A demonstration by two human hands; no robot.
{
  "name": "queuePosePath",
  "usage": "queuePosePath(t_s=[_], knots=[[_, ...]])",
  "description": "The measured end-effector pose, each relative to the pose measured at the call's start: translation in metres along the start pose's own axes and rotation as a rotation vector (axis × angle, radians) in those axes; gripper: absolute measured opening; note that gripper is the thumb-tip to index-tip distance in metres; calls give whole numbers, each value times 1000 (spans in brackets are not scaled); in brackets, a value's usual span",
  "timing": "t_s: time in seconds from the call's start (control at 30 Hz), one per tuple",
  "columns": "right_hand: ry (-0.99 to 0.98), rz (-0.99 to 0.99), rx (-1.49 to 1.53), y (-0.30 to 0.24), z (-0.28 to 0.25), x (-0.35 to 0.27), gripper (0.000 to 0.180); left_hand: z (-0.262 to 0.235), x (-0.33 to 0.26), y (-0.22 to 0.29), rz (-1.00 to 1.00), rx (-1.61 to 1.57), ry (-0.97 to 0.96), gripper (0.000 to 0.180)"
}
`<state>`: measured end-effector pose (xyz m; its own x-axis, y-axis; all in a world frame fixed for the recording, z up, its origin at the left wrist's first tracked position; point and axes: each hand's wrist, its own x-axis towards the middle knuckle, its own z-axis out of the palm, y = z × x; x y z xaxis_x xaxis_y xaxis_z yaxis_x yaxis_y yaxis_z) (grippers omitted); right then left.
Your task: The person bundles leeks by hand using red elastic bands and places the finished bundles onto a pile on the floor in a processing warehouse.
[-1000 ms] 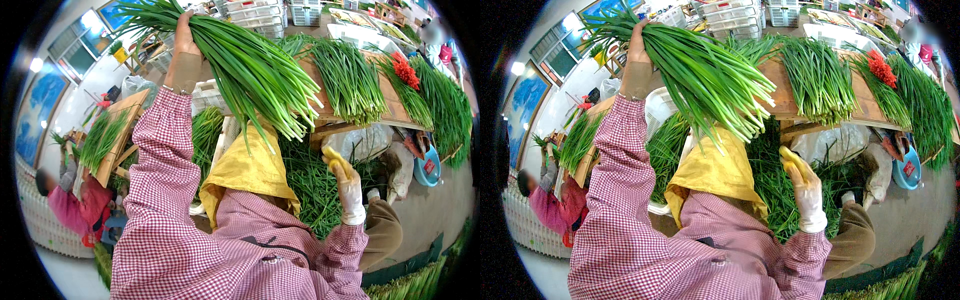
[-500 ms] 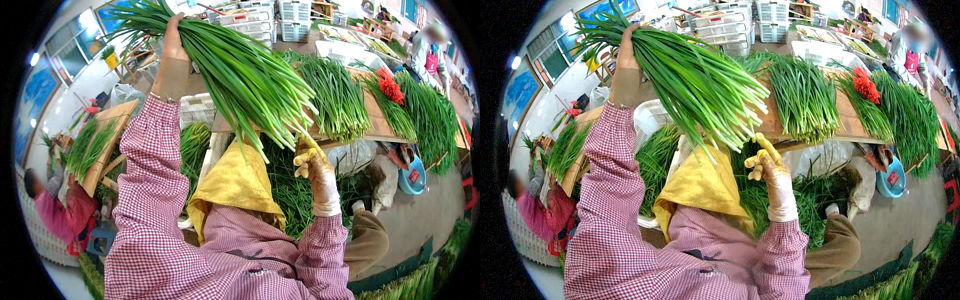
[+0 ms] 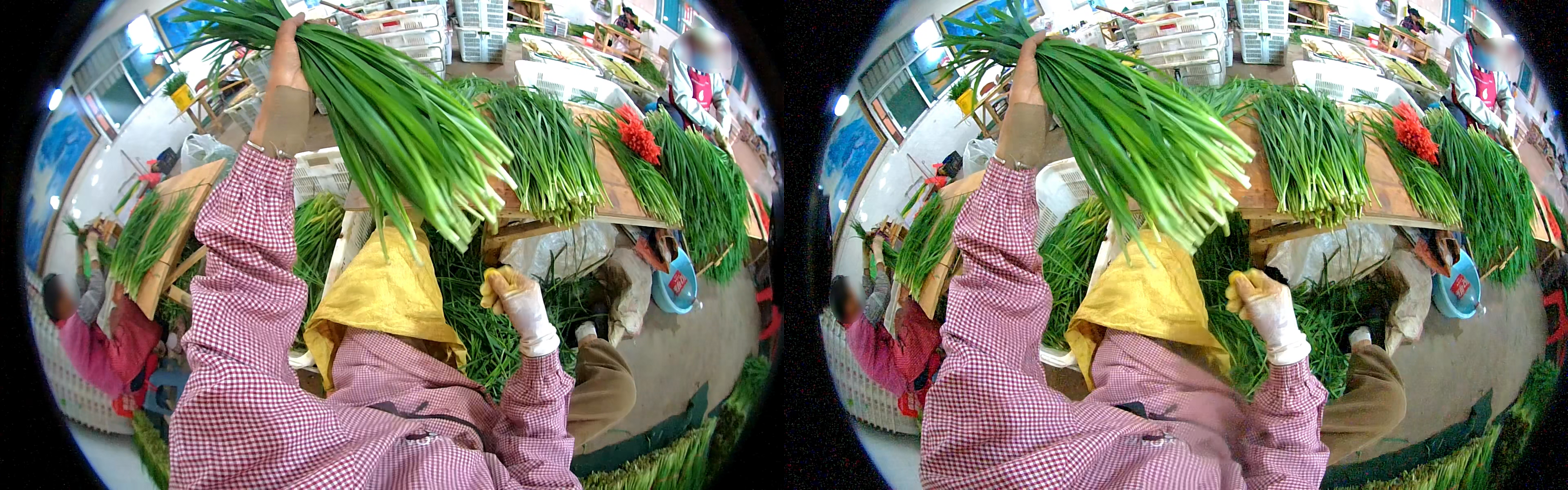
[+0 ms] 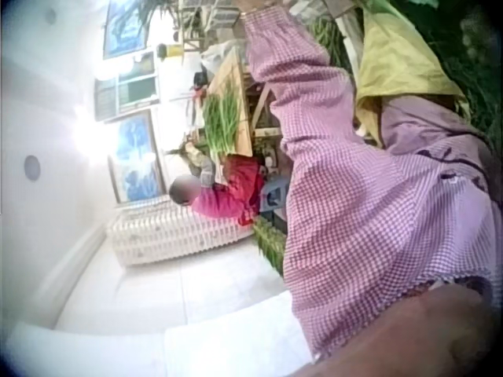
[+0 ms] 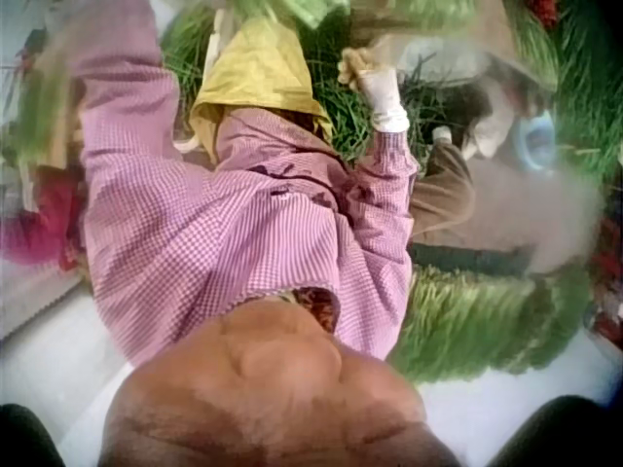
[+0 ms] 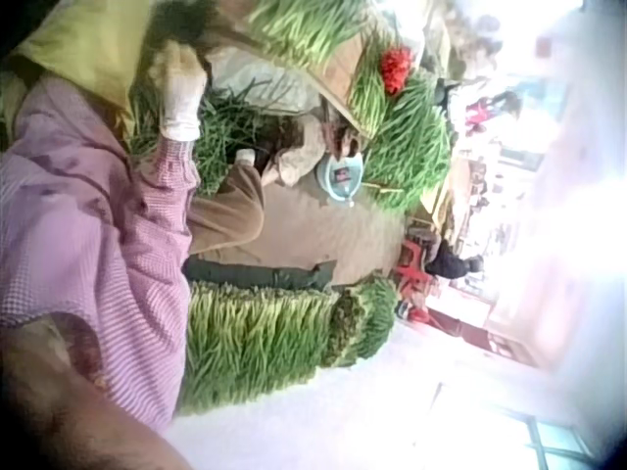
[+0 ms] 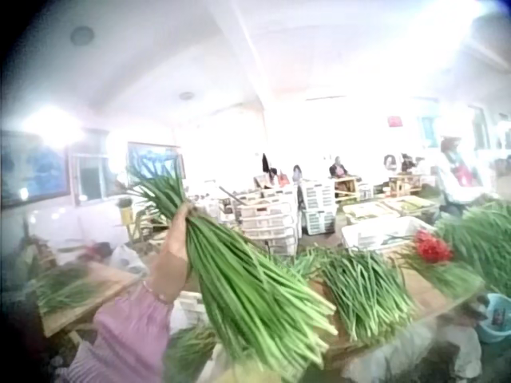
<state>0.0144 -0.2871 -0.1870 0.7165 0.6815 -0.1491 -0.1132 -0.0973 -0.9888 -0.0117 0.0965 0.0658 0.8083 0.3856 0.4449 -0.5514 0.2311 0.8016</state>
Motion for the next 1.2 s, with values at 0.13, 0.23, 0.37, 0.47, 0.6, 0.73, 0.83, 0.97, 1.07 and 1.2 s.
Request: queuePosePath(t_s=[0.13, 0.23, 0.37, 0.47, 0.6, 0.73, 0.83, 0.97, 1.07, 1.2], knots=[[300, -321, -202, 28, -31, -7, 15, 1, 8, 0, 3, -12, -6, 30], [362, -436, -39, -57, -15, -22, 19, -28, 21, 6, -43, 117, 24, 33], [526, -705, -457, -97, 4, -8, 20, 6, 13, -12, 75, 79, 193, 27], [530, -651, -642, -103, 4, -2, 18, 4, 19, -19, 40, 57, 9, 24], [527, -631, -718, -96, 5, 5, 12, 27, 9, -34, 28, -133, 75, 22], [486, -658, -932, -51, 2, 17, 13, 23, 3, -22, 33, -169, 67, 22], [171, -268, -1553, 55, -20, 18, 13, 15, 12, -21, 101, -107, 41, 23], [56, -229, 5, 24, 0, 3, 41, -45, 14, 29, 51, 97, 98, 23], [65, -331, 133, -40, 8, -8, 36, -56, 21, 4, -11, -25, 80, 26], [171, -372, -136, -76, 17, -6, 17, -1, -14, -7, -100, -90, -26, 28]])
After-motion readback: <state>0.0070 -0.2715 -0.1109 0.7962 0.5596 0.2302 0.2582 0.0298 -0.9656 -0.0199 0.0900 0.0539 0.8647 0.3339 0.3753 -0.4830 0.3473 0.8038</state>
